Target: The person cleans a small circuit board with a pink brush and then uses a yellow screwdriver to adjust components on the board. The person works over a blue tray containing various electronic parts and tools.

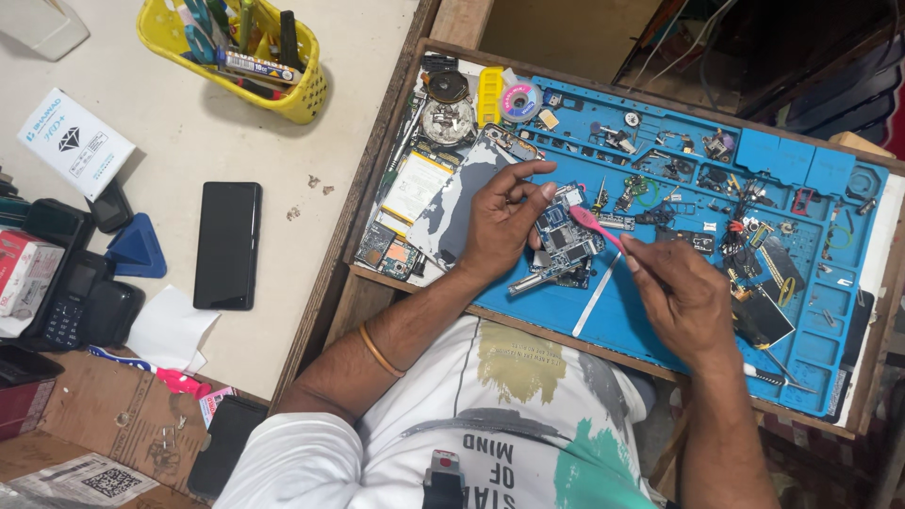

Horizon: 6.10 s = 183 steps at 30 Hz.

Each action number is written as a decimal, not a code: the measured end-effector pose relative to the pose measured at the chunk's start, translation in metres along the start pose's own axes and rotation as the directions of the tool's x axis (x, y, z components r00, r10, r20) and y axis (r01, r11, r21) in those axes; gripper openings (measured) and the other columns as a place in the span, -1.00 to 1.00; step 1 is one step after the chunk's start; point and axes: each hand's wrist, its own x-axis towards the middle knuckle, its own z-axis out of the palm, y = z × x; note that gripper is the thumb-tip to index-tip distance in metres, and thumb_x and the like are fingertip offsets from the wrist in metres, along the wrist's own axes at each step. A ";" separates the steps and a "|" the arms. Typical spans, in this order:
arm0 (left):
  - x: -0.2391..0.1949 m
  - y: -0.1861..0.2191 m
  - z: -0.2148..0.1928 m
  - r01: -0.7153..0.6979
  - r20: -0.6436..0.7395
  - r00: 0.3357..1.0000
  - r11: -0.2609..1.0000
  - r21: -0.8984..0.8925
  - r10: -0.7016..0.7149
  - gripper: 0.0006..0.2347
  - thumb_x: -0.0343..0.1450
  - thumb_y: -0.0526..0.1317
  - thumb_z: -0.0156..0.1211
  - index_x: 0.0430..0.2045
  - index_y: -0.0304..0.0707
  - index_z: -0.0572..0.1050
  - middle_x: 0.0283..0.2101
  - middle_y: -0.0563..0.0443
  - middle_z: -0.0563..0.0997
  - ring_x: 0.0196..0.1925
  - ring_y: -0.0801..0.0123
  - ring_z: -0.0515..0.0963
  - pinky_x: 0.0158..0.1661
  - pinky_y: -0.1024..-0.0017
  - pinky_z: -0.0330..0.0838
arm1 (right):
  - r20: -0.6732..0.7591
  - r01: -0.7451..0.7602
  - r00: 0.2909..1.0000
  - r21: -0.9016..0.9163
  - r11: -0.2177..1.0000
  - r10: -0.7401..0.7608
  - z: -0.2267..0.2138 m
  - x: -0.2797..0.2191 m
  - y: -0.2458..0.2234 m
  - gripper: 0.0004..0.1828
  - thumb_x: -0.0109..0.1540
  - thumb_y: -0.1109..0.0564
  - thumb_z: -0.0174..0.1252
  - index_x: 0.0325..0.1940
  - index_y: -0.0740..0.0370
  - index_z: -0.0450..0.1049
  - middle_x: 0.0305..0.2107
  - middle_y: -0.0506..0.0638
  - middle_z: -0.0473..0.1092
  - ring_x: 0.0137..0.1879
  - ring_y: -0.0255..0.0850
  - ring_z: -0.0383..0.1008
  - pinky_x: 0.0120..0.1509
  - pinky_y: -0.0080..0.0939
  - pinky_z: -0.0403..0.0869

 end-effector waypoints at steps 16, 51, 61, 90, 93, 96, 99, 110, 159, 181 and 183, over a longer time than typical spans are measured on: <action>0.005 -0.005 -0.001 -0.086 -0.102 0.992 0.993 -0.081 0.078 -0.66 0.58 -0.25 0.11 0.24 -0.42 0.35 -0.14 -0.03 0.55 -0.36 0.54 0.58 -0.44 0.58 0.58 | 0.198 -0.105 0.976 0.040 0.994 0.095 -0.025 -0.007 0.017 -0.69 0.24 0.22 0.26 0.07 0.22 0.61 -0.37 0.01 0.52 -0.33 -0.30 0.49 -0.26 -0.27 0.45; 0.033 0.033 0.013 0.131 0.338 0.939 0.972 -0.194 -0.059 -0.46 0.54 -0.29 0.25 0.45 -0.33 0.20 0.00 -0.17 0.57 -0.04 0.38 0.66 -0.06 0.44 0.65 | -0.009 -0.382 0.839 0.703 0.600 0.545 0.034 -0.012 0.039 -0.57 0.23 0.16 0.32 0.16 0.34 0.52 -0.29 -0.07 0.54 -0.34 -0.49 0.39 -0.32 -0.49 0.35; 0.073 0.031 0.032 0.315 0.396 0.906 0.862 -0.398 -0.148 -0.41 0.52 0.11 0.18 0.26 -0.43 0.28 0.24 -0.13 0.55 -0.15 0.35 0.68 -0.25 0.42 0.66 | 0.064 -0.338 0.835 0.843 0.418 0.546 0.035 0.038 0.038 -0.59 0.25 0.19 0.30 0.16 0.39 0.49 -0.38 -0.07 0.50 -0.49 -0.51 0.30 -0.46 -0.54 0.26; 0.110 0.006 0.043 0.234 0.285 0.955 0.812 -0.535 -0.087 -0.30 0.58 0.30 -0.36 0.18 -0.43 0.43 -0.09 -0.15 0.64 -0.14 0.23 0.63 0.00 0.23 0.58 | -0.186 -0.228 0.894 0.592 0.773 0.406 0.073 0.058 0.064 -0.68 0.47 0.01 0.10 -0.06 0.36 0.54 -0.49 -0.11 0.35 -0.41 -0.46 0.27 -0.36 -0.42 0.26; 0.113 0.007 0.043 0.183 0.280 0.960 0.806 -0.563 -0.023 -0.33 0.61 0.28 -0.37 0.22 -0.42 0.41 -0.03 -0.16 0.62 -0.10 0.25 0.62 -0.06 0.19 0.58 | -0.167 -0.189 0.907 0.659 0.728 0.386 0.068 0.062 0.056 -0.62 0.48 -0.02 -0.10 0.07 0.29 0.51 -0.35 -0.12 0.45 -0.39 -0.46 0.31 -0.38 -0.44 0.31; 0.113 0.007 0.041 0.192 0.187 0.978 0.755 -0.627 -0.093 -0.37 0.59 0.23 -0.35 0.24 -0.41 0.36 0.15 -0.15 0.59 0.15 0.27 0.61 0.12 0.22 0.54 | -0.227 -0.132 0.921 0.584 0.801 0.317 0.064 0.064 0.043 -0.62 0.48 0.08 -0.06 0.34 0.24 0.40 -0.27 -0.11 0.38 -0.32 -0.48 0.29 -0.28 -0.46 0.32; 0.113 0.011 0.036 0.175 0.296 0.954 0.727 -0.664 0.041 -0.28 0.64 0.34 -0.40 0.33 -0.41 0.35 0.14 -0.26 0.59 0.08 0.21 0.59 0.05 0.21 0.54 | -0.265 -0.116 0.924 0.494 0.862 0.276 0.063 0.066 0.032 -0.62 0.47 0.11 -0.01 0.37 0.22 0.31 -0.23 -0.08 0.39 -0.30 -0.48 0.34 -0.32 -0.49 0.32; 0.105 0.024 0.041 0.269 0.376 0.926 0.750 -0.605 -0.029 -0.33 0.58 0.33 -0.42 0.52 -0.05 0.07 0.20 -0.25 0.55 0.03 0.07 0.67 -0.09 0.28 0.54 | -0.397 -0.053 0.854 0.574 0.817 0.335 0.054 0.065 0.041 -0.71 0.45 0.22 0.05 0.28 0.22 0.35 -0.09 -0.08 0.38 -0.23 -0.47 0.37 -0.31 -0.50 0.37; 0.026 0.000 0.030 0.338 0.314 0.920 0.878 -0.340 -0.233 -0.40 0.52 0.28 -0.33 0.35 -0.07 0.19 0.13 -0.15 0.57 0.08 0.12 0.65 -0.02 0.18 0.61 | -0.348 -0.326 0.775 0.494 0.806 0.527 0.037 -0.024 0.023 -0.55 0.28 0.20 0.11 0.28 0.22 0.40 -0.05 -0.14 0.46 -0.42 -0.48 0.29 -0.44 -0.45 0.33; 0.035 0.114 0.035 -0.429 0.125 0.902 0.891 0.152 0.413 -0.31 0.56 0.29 0.05 0.41 -0.32 0.21 0.40 -0.15 0.39 0.53 0.18 0.32 0.55 0.21 0.12 | 0.142 -0.403 0.804 0.844 0.353 0.578 0.061 -0.035 0.044 -0.75 0.35 0.09 0.13 -0.17 0.38 0.52 -0.60 -0.11 0.36 -0.57 -0.43 0.26 -0.52 -0.41 0.22; 0.024 0.167 0.026 -0.565 0.097 0.825 0.815 0.129 0.557 -0.32 0.56 0.27 0.06 0.40 -0.32 0.22 0.38 -0.15 0.40 0.50 0.18 0.33 0.52 0.21 0.13 | 0.124 -0.398 0.816 0.829 0.393 0.564 0.065 -0.040 0.044 -0.76 0.36 0.10 0.13 -0.17 0.38 0.51 -0.60 -0.11 0.35 -0.56 -0.44 0.27 -0.52 -0.41 0.22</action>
